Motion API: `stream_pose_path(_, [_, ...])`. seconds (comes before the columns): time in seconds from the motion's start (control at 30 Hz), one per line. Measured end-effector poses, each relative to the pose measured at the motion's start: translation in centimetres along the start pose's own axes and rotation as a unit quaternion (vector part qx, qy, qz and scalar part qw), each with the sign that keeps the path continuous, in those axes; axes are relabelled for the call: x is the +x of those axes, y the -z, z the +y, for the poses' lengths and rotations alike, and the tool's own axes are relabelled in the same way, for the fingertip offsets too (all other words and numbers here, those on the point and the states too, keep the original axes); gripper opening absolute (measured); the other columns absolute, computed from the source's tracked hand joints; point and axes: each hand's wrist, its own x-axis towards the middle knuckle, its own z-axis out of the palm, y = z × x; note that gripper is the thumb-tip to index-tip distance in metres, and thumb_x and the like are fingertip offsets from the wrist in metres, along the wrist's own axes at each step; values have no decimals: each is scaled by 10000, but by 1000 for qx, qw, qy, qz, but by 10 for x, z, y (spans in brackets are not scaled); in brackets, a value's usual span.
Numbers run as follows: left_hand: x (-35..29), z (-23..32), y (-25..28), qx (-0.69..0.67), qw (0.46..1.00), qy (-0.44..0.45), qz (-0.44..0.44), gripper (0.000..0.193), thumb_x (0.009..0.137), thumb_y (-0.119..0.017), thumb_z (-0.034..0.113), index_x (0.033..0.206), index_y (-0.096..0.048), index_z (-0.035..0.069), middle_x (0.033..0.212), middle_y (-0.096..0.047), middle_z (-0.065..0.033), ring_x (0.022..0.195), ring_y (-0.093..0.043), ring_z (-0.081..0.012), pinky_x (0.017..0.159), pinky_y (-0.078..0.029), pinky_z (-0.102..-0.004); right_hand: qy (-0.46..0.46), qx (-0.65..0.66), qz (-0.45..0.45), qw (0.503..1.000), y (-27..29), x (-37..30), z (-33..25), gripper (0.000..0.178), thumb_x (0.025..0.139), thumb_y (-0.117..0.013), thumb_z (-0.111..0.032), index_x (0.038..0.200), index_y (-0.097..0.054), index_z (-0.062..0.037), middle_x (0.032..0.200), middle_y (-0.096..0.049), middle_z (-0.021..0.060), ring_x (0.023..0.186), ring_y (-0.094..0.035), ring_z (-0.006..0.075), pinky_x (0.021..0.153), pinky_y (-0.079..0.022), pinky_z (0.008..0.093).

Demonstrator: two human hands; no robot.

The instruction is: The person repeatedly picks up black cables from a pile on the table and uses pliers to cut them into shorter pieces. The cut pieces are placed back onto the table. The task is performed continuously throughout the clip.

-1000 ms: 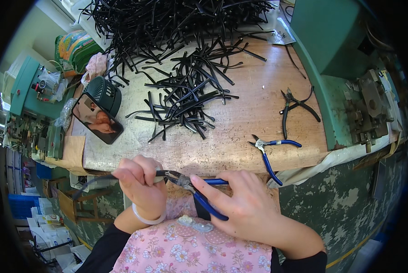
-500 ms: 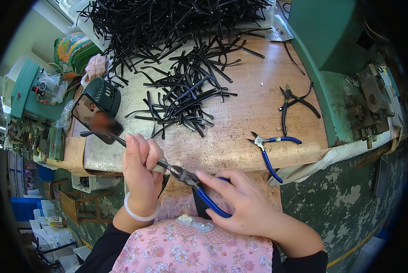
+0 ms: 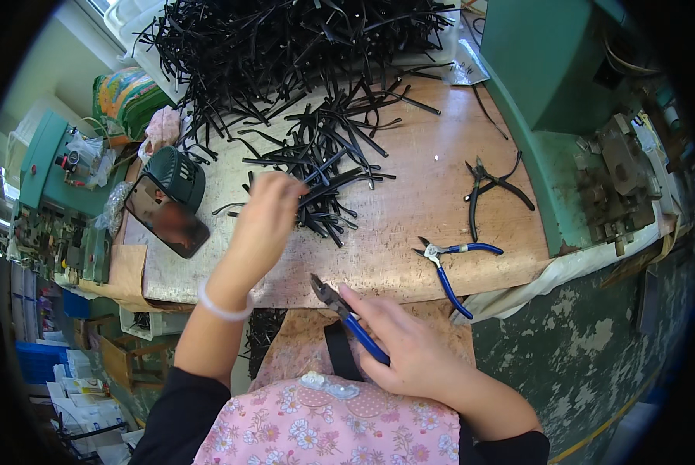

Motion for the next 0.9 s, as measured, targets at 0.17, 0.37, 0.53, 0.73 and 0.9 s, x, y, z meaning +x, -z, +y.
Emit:
stream_pose_path(0.17, [27,-3,-26,152,982,9,-111,169,885,-647,222,963,-616,76,905,-597,-103,706,-632,-335,623,-526,-402,5,26,-37,999,4,-2,-5,687,812,-607,-52,1454,-366,-16,1095,-577,172,887,-607,245,808,-494,319])
stream_pose_path(0.37, [1,13,6,-272,943,177,-71,195,950,-593,255,904,-592,65,736,-558,-44,560,-555,-193,489,-420,-304,-71,320,17,945,-9,-9,23,766,826,-643,-133,1499,-286,-54,1167,-538,166,1046,-582,218,917,-468,338])
stream_pose_path(0.53, [-34,27,35,-582,754,289,-90,438,1041,-395,409,724,-468,116,662,-422,31,511,-300,-54,457,-258,-199,-38,-1,-27,999,6,4,8,826,783,-716,-201,1506,-322,-136,1199,-509,201,1094,-553,346,941,-462,422])
stream_pose_path(0.73, [-37,42,42,-575,745,319,-115,471,1057,-310,401,662,-352,148,525,-323,30,460,-226,-74,438,-196,-239,129,-209,8,969,8,9,0,705,691,-754,-197,1366,-550,-190,1121,-512,154,994,-518,335,864,-414,441])
stream_pose_path(0.9, [-37,43,43,-587,752,265,-139,474,1057,-308,404,658,-346,151,521,-325,33,464,-237,-76,444,-211,-239,132,-257,3,957,13,9,-12,691,698,-754,-189,1360,-556,-203,1095,-515,139,984,-526,323,843,-429,436])
